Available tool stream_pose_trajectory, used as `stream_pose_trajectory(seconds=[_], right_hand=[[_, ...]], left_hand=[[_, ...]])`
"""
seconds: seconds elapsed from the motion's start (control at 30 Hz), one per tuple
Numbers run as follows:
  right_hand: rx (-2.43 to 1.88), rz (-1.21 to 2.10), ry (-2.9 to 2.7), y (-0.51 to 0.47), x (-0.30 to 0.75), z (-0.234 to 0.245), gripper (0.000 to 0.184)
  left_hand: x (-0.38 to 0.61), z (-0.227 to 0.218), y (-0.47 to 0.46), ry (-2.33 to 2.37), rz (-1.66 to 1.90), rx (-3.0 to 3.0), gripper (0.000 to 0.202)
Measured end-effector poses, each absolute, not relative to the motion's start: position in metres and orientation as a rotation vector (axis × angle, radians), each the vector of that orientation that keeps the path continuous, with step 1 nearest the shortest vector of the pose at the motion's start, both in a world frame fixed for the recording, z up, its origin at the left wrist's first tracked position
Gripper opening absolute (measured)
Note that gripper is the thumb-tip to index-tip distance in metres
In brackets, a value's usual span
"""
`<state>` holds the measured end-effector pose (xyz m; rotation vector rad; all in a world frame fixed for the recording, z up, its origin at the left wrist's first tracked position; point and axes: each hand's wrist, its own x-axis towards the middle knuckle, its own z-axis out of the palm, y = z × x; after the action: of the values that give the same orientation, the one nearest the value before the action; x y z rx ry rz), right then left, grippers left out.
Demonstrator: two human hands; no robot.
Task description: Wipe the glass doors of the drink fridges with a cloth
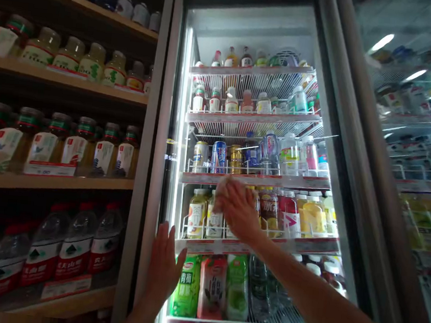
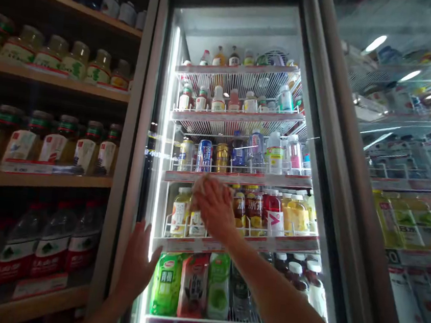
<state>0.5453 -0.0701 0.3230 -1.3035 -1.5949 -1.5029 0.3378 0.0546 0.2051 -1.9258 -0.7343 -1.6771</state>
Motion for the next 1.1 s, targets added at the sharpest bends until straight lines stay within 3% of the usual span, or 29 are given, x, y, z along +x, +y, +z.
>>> stream_pose_trajectory(seconds=[0.13, 0.3, 0.5, 0.7, 0.87, 1.1], right_hand=[[-1.094, -1.617, -1.985, -0.084, 0.546, 0.298, 0.037], [-1.268, -1.512, -1.426, -0.074, 0.554, 0.324, 0.04], [-1.074, -1.503, -1.964, -0.074, 0.535, 0.251, 0.035], [-1.163, -1.365, -1.552, -0.068, 0.523, 0.268, 0.044], [-1.054, -1.451, -2.032, -0.059, 0.515, 0.23, 0.037], [-1.269, -1.485, -1.645, -0.072, 0.529, 0.233, 0.04]], left_hand=[[0.342, 0.203, 0.04, -0.794, -1.66, -1.999, 0.067], [0.344, 0.201, 0.032, -0.935, -1.556, -2.104, 0.066], [0.346, 0.19, 0.022, -1.005, -1.493, -2.158, 0.066], [0.341, 0.185, 0.022, -0.955, -1.488, -2.177, 0.063], [0.331, 0.171, 0.028, -0.847, -1.458, -2.193, 0.061], [0.335, 0.147, 0.028, -0.825, -1.531, -2.102, 0.065]])
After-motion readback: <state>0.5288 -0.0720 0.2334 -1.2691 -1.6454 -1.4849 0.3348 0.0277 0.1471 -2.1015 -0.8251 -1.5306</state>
